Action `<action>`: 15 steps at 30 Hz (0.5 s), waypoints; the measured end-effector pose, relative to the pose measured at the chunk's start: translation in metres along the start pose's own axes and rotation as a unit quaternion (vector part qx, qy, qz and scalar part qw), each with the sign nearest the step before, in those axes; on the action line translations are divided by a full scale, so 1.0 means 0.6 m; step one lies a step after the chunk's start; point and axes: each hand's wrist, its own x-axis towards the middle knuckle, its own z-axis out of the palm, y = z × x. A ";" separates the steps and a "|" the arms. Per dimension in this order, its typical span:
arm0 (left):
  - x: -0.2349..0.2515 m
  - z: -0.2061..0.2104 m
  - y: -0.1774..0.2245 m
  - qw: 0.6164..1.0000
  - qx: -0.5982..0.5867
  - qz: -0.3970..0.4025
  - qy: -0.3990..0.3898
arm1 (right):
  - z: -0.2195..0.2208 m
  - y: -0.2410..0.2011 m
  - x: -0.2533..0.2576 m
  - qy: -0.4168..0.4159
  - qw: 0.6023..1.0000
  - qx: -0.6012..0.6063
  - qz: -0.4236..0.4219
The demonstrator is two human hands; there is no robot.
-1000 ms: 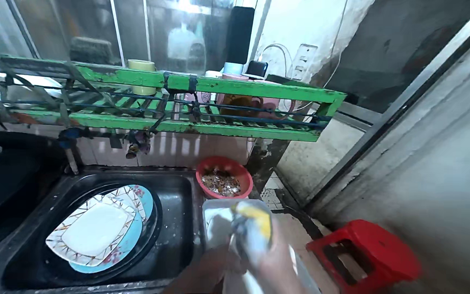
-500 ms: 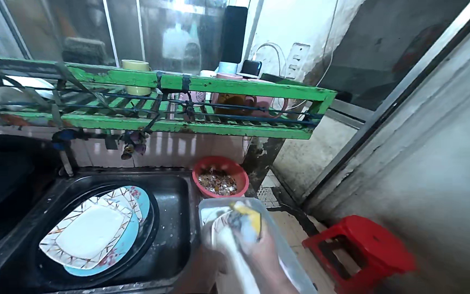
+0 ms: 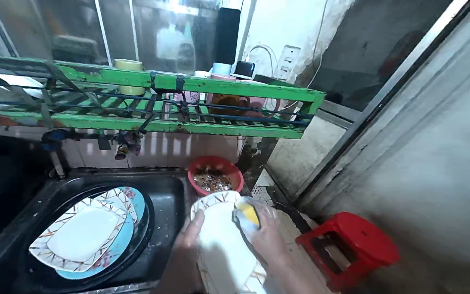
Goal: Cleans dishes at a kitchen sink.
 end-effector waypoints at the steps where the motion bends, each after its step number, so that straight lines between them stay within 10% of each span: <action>1: 0.010 -0.003 0.009 1.000 -0.007 0.015 0.021 | -0.006 0.000 -0.016 -0.030 0.999 -0.010 0.006; 6: 0.059 -0.008 0.026 0.993 -0.082 0.044 0.073 | 0.007 -0.086 -0.116 -0.094 0.985 0.089 -0.116; 12: 0.022 0.010 -0.013 0.999 -0.026 -0.013 -0.016 | -0.025 -0.012 -0.036 -0.049 0.997 -0.009 0.061; 15: 0.010 0.034 -0.038 0.996 0.065 -0.006 -0.061 | -0.016 -0.067 -0.039 0.005 0.998 0.056 -0.006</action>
